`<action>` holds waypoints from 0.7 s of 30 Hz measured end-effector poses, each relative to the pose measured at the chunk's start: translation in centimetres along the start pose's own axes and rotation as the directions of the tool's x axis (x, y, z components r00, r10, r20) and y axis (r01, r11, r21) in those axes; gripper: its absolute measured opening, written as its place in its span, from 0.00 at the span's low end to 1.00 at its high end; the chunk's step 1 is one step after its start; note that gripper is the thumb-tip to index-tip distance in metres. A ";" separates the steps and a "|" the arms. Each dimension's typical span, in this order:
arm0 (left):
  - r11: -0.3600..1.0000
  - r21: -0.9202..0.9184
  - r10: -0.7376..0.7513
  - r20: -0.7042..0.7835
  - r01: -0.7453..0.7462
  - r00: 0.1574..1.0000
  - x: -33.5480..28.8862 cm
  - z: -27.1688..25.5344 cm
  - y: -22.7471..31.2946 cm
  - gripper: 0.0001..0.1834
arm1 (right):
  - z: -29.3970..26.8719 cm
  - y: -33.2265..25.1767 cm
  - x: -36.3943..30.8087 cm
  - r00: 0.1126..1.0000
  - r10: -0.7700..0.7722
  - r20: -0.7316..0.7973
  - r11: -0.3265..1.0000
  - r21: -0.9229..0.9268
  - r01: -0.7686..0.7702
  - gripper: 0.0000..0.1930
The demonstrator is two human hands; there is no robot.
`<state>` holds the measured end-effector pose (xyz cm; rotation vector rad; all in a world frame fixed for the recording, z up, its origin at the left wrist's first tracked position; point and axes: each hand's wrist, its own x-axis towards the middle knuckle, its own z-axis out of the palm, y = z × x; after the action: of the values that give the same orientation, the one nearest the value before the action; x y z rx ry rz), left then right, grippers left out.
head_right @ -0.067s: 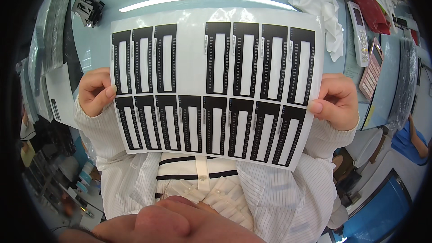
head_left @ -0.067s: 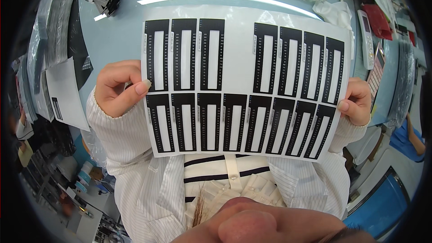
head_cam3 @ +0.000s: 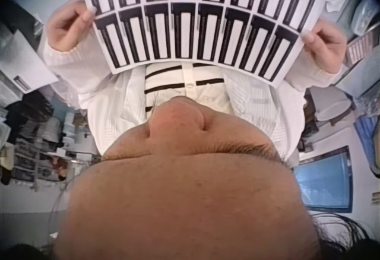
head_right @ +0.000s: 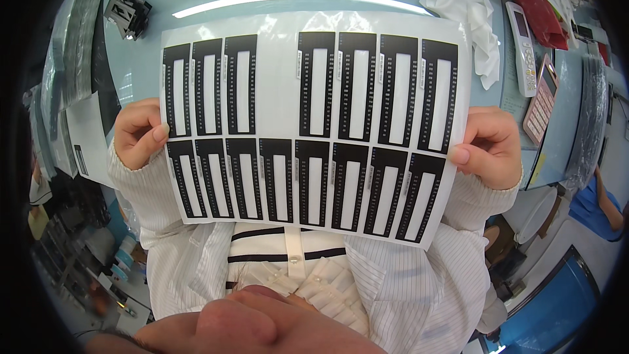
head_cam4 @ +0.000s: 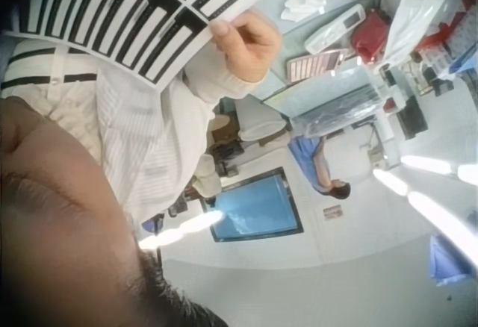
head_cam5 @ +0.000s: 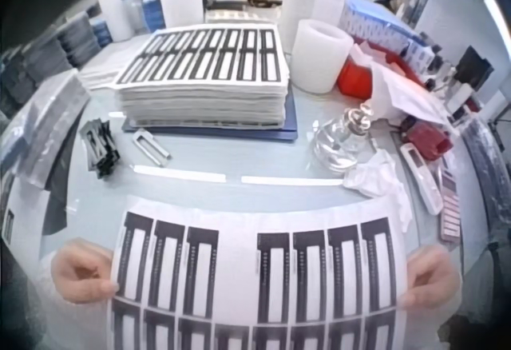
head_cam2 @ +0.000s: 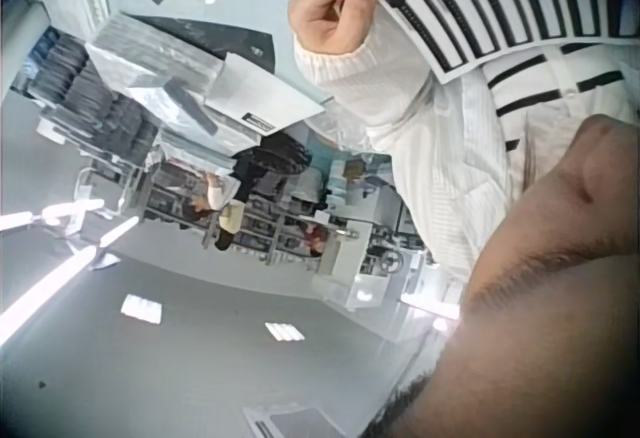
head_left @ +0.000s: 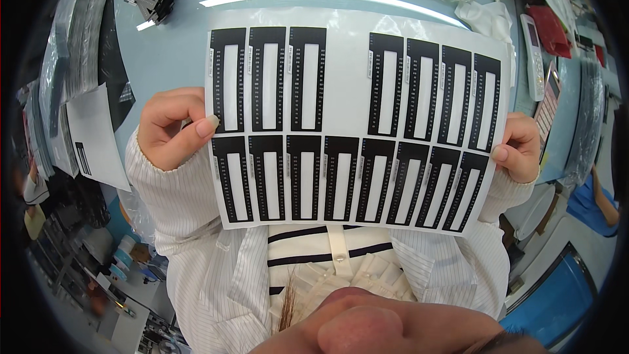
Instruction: Inspecting and handling sheets of electronic components on a workbench.
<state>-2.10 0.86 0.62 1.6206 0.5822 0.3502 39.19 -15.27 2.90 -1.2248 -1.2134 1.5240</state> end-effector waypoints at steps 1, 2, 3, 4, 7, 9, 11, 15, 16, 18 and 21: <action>1.000 -0.009 -0.008 0.007 0.008 1.000 0.0 0.0 -0.1 0.12 | 0.1 0.1 0.0 1.000 0.005 -0.007 1.000 0.009 -0.005 0.12; 1.000 -0.009 -0.009 0.008 0.009 1.000 0.1 0.0 -0.2 0.12 | 0.1 0.2 0.0 1.000 0.010 -0.013 1.000 0.017 -0.010 0.12; 1.000 -0.018 -0.020 0.008 0.020 1.000 -0.1 -0.1 -0.1 0.12 | 0.1 0.1 0.0 1.000 0.008 -0.013 1.000 0.015 -0.008 0.12; 0.999 -0.026 -0.031 0.007 0.031 0.999 -0.1 -0.2 -0.1 0.12 | 0.1 0.1 0.1 1.000 -0.001 -0.007 1.000 0.021 0.001 0.12; 0.999 -0.028 -0.047 0.010 0.047 0.999 -0.1 -0.3 0.0 0.12 | 0.1 0.1 0.1 1.000 -0.006 -0.006 0.999 0.035 0.006 0.12; 0.998 -0.043 -0.038 0.004 0.038 0.999 0.0 -0.2 -0.2 0.12 | 0.1 0.2 0.1 1.000 -0.001 -0.012 0.999 0.040 0.002 0.12; 0.998 -0.058 -0.028 -0.003 0.028 1.000 0.0 -0.1 -0.4 0.12 | 0.1 0.1 0.1 1.000 0.007 -0.012 0.999 0.053 -0.007 0.12; 0.994 -0.096 -0.058 -0.014 0.056 0.998 -0.3 -0.1 -0.6 0.12 | 0.1 0.2 0.1 1.000 0.001 -0.003 0.998 0.057 -0.001 0.12; 0.993 -0.101 -0.060 -0.014 0.058 0.998 -0.4 -0.1 -0.7 0.12 | 0.1 0.3 0.0 1.000 0.006 -0.008 0.999 0.053 -0.006 0.12; 0.991 -0.120 -0.054 -0.015 0.052 0.998 -0.4 0.0 -0.8 0.13 | 0.1 0.2 0.0 1.000 0.011 -0.013 0.999 0.048 -0.010 0.12; 0.990 -0.134 -0.038 -0.008 0.036 0.999 -0.3 0.1 -0.8 0.13 | 0.1 0.2 0.0 1.000 0.018 -0.017 0.999 0.036 -0.017 0.13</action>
<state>-2.43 0.69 -0.12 1.4784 0.5842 0.3633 39.09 -15.38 2.69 -1.2251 -1.1620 1.5385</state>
